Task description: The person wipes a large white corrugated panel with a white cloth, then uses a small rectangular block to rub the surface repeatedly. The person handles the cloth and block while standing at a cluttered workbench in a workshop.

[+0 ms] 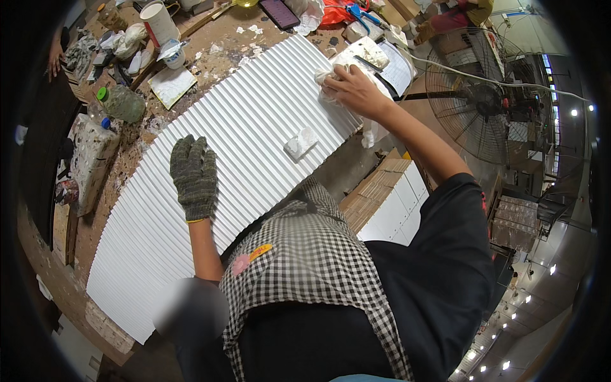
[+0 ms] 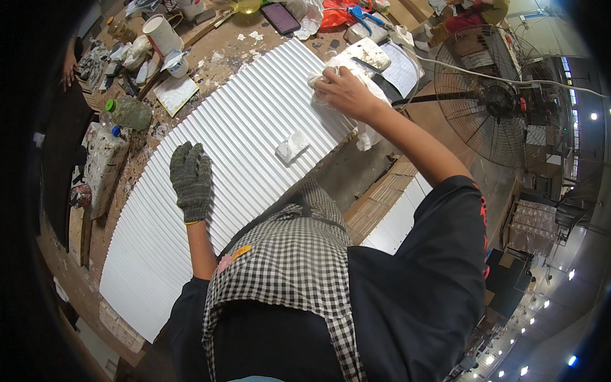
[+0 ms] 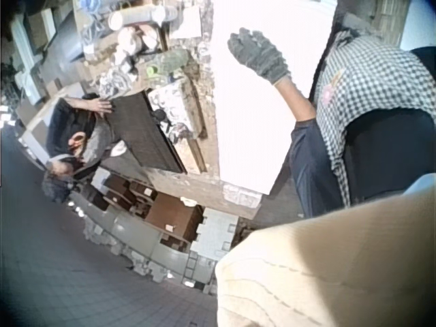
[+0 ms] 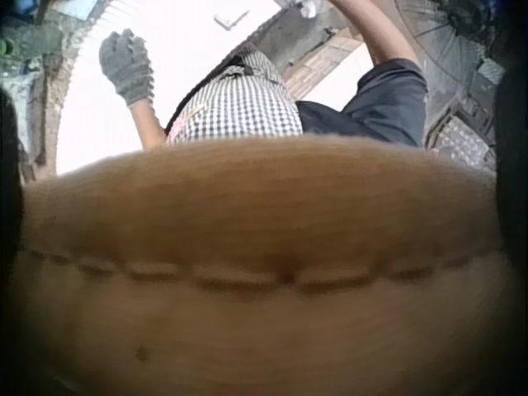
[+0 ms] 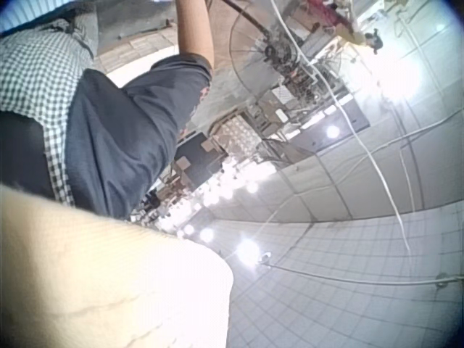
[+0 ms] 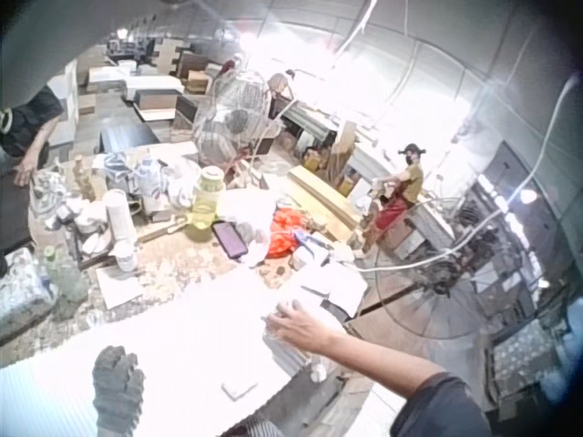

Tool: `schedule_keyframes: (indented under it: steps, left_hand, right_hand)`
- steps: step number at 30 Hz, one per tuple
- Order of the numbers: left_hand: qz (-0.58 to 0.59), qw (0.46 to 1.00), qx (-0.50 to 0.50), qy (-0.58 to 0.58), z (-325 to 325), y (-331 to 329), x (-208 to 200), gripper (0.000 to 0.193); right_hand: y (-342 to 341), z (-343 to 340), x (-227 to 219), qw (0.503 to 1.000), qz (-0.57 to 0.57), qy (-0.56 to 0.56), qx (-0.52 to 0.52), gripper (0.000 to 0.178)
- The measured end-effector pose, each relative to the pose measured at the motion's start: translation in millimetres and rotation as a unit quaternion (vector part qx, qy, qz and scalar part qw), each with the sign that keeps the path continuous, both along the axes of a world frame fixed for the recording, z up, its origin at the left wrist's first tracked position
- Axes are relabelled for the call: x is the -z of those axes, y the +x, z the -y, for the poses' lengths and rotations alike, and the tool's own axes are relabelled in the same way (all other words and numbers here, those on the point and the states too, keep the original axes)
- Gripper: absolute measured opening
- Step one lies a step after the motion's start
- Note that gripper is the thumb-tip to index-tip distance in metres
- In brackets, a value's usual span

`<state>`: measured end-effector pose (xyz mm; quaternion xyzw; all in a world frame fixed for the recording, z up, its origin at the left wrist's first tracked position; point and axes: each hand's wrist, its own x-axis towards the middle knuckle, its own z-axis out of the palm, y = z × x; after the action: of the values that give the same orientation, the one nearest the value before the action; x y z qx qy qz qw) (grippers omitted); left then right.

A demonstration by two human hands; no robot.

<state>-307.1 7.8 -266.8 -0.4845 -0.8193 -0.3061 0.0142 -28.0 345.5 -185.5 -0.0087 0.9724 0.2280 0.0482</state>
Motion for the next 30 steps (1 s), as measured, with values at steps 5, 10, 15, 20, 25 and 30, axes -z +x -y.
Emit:
schedule_keyframes:
  steps: [5, 10, 15, 20, 25, 30]
  left_hand:
    - [0.000, 1.000, 0.004, -0.004, -1, 0, -2, 0.033]
    - [-0.002, 1.000, 0.002, -0.005, 2, -2, 3, 0.032]
    - [-0.010, 1.000, -0.005, 0.004, 2, -1, 0, 0.032]
    - [-0.015, 1.000, 0.006, 0.013, -1, -3, 5, 0.030]
    - [0.008, 1.000, 0.017, 0.015, 3, -1, 5, 0.033]
    - [0.191, 0.962, 0.171, 0.099, -3, 52, -55, 0.045]
  right_hand:
    - [-1, -1, -8, 0.999, 0.039, -0.001, -0.028, 0.010]
    - [9, -1, -22, 0.990, 0.134, -0.022, -0.035, 0.009]
    - [30, 13, -39, 0.979, 0.198, -0.042, -0.012, 0.025]
    - [76, 26, -43, 0.979, 0.199, -0.034, -0.023, 0.010]
    - [124, 64, -61, 0.923, 0.232, -0.227, 0.206, 0.010]
    - [85, 137, -71, 0.720, -0.226, -0.549, 0.360, 0.025]
